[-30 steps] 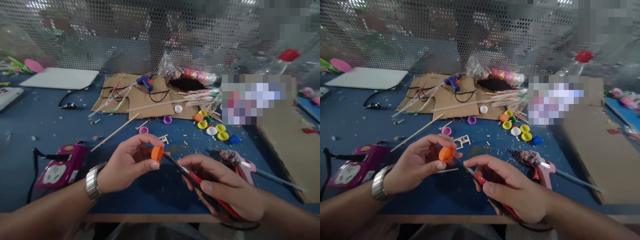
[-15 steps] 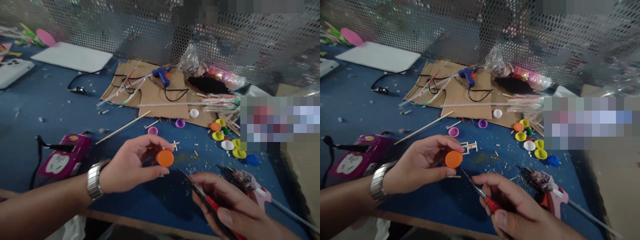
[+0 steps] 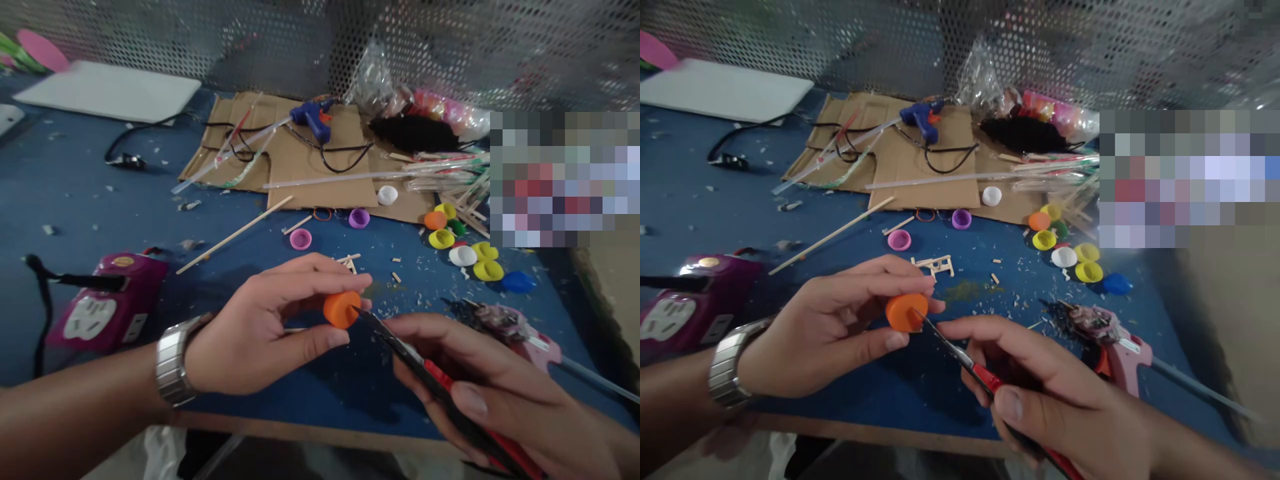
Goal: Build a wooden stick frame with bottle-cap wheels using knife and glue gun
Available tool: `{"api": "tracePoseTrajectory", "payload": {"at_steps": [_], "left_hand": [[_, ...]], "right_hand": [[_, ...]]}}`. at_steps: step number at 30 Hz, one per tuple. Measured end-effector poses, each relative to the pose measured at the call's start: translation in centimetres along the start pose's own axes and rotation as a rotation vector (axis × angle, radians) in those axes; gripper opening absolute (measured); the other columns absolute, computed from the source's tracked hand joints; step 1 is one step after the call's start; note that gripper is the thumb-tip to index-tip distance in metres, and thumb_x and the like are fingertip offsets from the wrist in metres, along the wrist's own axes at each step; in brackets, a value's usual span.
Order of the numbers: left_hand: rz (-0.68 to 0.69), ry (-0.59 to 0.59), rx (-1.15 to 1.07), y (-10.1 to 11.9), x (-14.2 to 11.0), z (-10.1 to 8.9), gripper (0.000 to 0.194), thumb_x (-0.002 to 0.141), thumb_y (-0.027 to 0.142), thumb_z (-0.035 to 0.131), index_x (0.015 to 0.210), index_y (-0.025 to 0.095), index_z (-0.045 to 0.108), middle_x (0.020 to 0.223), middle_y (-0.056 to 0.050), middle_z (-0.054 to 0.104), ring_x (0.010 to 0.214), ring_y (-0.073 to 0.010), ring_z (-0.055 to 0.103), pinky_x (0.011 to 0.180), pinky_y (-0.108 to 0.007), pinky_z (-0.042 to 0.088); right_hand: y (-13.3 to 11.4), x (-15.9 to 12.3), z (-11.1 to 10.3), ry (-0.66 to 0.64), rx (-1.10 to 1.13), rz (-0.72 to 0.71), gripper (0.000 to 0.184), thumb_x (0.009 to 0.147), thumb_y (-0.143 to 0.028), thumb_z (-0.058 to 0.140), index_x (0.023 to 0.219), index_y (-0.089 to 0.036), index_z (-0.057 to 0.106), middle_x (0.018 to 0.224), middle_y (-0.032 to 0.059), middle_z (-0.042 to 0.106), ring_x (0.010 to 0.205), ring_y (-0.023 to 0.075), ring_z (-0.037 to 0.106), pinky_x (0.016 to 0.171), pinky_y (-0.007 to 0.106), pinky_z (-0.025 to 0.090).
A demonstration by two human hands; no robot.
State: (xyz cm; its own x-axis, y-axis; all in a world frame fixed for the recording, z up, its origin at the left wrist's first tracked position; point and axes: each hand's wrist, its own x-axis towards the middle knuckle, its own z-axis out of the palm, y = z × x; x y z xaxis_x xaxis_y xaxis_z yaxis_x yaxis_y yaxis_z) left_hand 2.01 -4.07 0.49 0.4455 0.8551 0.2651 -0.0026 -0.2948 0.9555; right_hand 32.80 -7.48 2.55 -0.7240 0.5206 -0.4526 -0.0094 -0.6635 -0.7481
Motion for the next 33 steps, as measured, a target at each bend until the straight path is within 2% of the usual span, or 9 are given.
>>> {"api": "tracePoseTrajectory", "payload": {"at_steps": [3, 6, 9, 13, 17, 22, 25, 30, 33], "left_hand": [[-0.092, 0.010, -0.157, 0.0, -0.2, 0.4, 0.053, 0.095, 0.010, 0.087, 0.143, 0.026, 0.074, 0.131, -0.009, 0.082, 0.118, -0.0208, 0.084, 0.100, -0.027, 0.070], [-0.129, 0.032, -0.233, 0.0, -0.2, 0.4, 0.045, 0.093, 0.008, 0.089, 0.133, 0.023, 0.074, 0.127, -0.008, 0.085, 0.113, -0.0177, 0.086, 0.099, -0.021, 0.069], [-0.121, 0.048, -0.207, 0.1, -0.1, 0.2, 0.038, 0.092, 0.008, 0.090, 0.126, 0.020, 0.078, 0.123, -0.008, 0.086, 0.112, -0.0171, 0.086, 0.101, -0.021, 0.068], [-0.120, 0.051, -0.190, 0.1, 0.0, 0.1, 0.039, 0.092, 0.010, 0.090, 0.128, 0.023, 0.081, 0.125, -0.007, 0.086, 0.110, -0.0187, 0.087, 0.099, -0.022, 0.070], [-0.101, 0.072, -0.140, 0.1, 0.1, 0.1, 0.041, 0.091, 0.011, 0.092, 0.128, 0.026, 0.085, 0.129, -0.007, 0.084, 0.109, -0.0182, 0.087, 0.098, -0.021, 0.070], [-0.045, 0.072, -0.033, 0.1, 0.1, -0.3, 0.043, 0.089, 0.014, 0.095, 0.130, 0.028, 0.088, 0.127, -0.007, 0.085, 0.119, -0.0174, 0.083, 0.099, -0.016, 0.068], [-0.017, 0.060, 0.036, 0.1, 0.2, -0.5, 0.044, 0.091, 0.019, 0.095, 0.133, 0.031, 0.087, 0.127, -0.006, 0.085, 0.119, -0.0181, 0.081, 0.099, -0.019, 0.068], [0.016, 0.059, 0.131, 0.1, 0.3, -0.6, 0.044, 0.092, 0.028, 0.095, 0.135, 0.033, 0.086, 0.124, -0.007, 0.087, 0.114, -0.0226, 0.082, 0.107, -0.033, 0.069], [0.022, 0.060, 0.174, 0.0, 0.2, -0.7, 0.042, 0.093, 0.031, 0.095, 0.134, 0.033, 0.086, 0.122, -0.007, 0.087, 0.113, -0.0230, 0.083, 0.108, -0.035, 0.068]], "right_hand": [[-0.3, 0.1, 0.1, -0.005, -0.001, -0.009, 0.043, 0.112, -0.051, 0.068, 0.155, -0.051, 0.064, 0.111, 0.0006, 0.063, 0.068, 0.0056, 0.055, 0.058, 0.018, 0.039], [-0.2, 0.1, 0.0, -0.022, 0.000, -0.021, 0.044, 0.114, -0.050, 0.066, 0.157, -0.049, 0.063, 0.113, 0.0013, 0.062, 0.067, 0.0053, 0.053, 0.055, 0.017, 0.039], [0.1, 0.2, -0.4, -0.061, -0.050, -0.046, 0.047, 0.116, -0.048, 0.062, 0.162, -0.051, 0.056, 0.115, 0.0015, 0.062, 0.067, 0.0044, 0.054, 0.056, 0.016, 0.040], [0.4, 0.4, -0.6, -0.063, -0.075, -0.055, 0.045, 0.117, -0.049, 0.060, 0.161, -0.054, 0.055, 0.116, 0.0006, 0.061, 0.068, 0.0040, 0.055, 0.059, 0.015, 0.043], [0.5, 0.3, -0.6, -0.041, -0.107, -0.007, 0.048, 0.117, -0.053, 0.059, 0.164, -0.055, 0.051, 0.112, 0.0002, 0.062, 0.066, 0.0038, 0.058, 0.059, 0.016, 0.045], [0.1, 0.2, -0.6, -0.025, -0.135, 0.032, 0.054, 0.115, -0.062, 0.058, 0.167, -0.054, 0.049, 0.110, 0.0003, 0.064, 0.062, 0.0032, 0.061, 0.058, 0.016, 0.047], [-0.3, 0.4, -0.6, -0.042, -0.126, 0.032, 0.053, 0.115, -0.062, 0.058, 0.167, -0.055, 0.050, 0.112, 0.0008, 0.067, 0.060, 0.0021, 0.063, 0.057, 0.014, 0.047], [-0.4, 0.5, -0.6, -0.028, -0.101, 0.035, 0.052, 0.114, -0.062, 0.060, 0.165, -0.053, 0.054, 0.111, 0.0010, 0.067, 0.060, 0.0023, 0.063, 0.053, 0.013, 0.045], [-0.2, 0.3, -0.7, -0.006, -0.086, 0.056, 0.054, 0.114, -0.061, 0.060, 0.166, -0.051, 0.053, 0.109, 0.0012, 0.066, 0.059, 0.0029, 0.061, 0.051, 0.013, 0.044]]}}
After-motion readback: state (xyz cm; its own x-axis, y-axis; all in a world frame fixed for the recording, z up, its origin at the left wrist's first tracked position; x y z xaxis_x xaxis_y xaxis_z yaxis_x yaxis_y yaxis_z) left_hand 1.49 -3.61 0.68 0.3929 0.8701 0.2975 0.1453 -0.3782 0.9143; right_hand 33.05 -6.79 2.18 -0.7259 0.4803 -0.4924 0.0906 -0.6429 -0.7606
